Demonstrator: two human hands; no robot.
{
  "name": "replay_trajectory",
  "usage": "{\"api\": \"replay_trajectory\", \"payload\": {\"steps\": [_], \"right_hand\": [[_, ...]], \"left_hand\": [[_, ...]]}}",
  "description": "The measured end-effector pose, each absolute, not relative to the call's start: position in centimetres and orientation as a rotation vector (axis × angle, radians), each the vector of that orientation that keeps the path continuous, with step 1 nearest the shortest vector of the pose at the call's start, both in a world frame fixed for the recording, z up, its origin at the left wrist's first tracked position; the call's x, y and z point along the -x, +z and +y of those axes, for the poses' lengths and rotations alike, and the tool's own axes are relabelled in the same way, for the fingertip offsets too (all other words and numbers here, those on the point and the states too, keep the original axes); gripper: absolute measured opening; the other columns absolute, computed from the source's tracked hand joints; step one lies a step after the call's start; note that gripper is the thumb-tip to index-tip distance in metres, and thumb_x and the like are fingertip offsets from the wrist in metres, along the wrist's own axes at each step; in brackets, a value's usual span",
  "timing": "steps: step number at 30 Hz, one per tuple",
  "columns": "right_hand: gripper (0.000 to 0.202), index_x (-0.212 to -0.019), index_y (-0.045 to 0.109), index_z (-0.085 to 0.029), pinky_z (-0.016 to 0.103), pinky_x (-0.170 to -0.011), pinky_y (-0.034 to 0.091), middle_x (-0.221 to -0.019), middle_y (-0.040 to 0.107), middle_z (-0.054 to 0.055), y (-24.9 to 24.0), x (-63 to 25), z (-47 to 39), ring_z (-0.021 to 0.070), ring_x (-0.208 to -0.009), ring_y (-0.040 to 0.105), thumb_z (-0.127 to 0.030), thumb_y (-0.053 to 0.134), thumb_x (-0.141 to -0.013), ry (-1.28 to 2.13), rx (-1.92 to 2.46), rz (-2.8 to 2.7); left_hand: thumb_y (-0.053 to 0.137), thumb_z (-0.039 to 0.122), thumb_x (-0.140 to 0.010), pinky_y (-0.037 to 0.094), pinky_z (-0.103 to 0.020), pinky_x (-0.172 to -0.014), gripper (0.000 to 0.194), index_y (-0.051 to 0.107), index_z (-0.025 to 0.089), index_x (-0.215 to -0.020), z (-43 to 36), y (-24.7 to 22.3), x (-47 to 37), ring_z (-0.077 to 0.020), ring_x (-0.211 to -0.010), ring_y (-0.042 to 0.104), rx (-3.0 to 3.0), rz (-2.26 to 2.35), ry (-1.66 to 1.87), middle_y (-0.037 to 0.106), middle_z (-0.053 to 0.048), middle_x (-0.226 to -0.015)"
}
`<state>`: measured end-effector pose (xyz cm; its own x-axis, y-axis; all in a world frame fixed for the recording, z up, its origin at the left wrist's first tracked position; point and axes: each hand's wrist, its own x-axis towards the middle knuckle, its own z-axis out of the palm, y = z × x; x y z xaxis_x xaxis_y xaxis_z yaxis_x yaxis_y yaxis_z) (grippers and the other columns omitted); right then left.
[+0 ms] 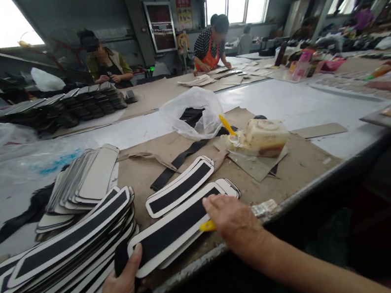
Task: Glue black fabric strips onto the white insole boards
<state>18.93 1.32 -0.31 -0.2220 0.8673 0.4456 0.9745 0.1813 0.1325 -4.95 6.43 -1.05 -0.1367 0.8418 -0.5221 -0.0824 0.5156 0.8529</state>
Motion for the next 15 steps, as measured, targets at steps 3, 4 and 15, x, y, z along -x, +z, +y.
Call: {"api": "replay_trajectory", "payload": {"steps": [3, 4, 15], "right_hand": [[0.034, -0.117, 0.058, -0.008, 0.036, -0.096, 0.043, -0.121, 0.061, 0.013, -1.9, -14.7, 0.8, 0.0227, -0.115, 0.053, -0.009, 0.037, -0.090, -0.555, 1.437, -2.346], [0.033, -0.117, 0.058, -0.009, 0.035, -0.098, 0.042, -0.123, 0.060, 0.011, -2.4, -13.7, 0.8, 0.0217, -0.118, 0.051, -0.011, 0.037, -0.091, -0.521, 1.393, -2.376], [0.046, -0.128, 0.050, -0.006, 0.037, -0.101, 0.043, -0.133, 0.051, 0.017, -3.5, -21.8, 2.6, 0.0220, -0.123, 0.047, 0.002, 0.036, -0.084, -0.434, 1.694, -2.668]], "left_hand": [[0.071, 0.035, -0.067, 0.049, -0.025, -0.051, 0.038, 0.065, 0.015, -0.098, 6.4, -1.4, 4.8, -0.0183, -0.065, 0.061, -0.709, 1.501, 0.915, 0.068, -0.005, -0.077], [0.071, 0.036, -0.067, 0.048, -0.025, -0.051, 0.039, 0.064, 0.016, -0.100, 6.4, -1.5, 4.7, -0.0189, -0.066, 0.062, -0.709, 1.495, 0.920, 0.068, -0.005, -0.077], [0.076, 0.040, -0.058, 0.040, -0.020, -0.040, 0.036, 0.064, 0.014, -0.080, 6.1, -2.5, 4.7, -0.0111, -0.051, 0.049, -0.627, 1.410, 0.980, 0.058, 0.000, -0.063]]}}
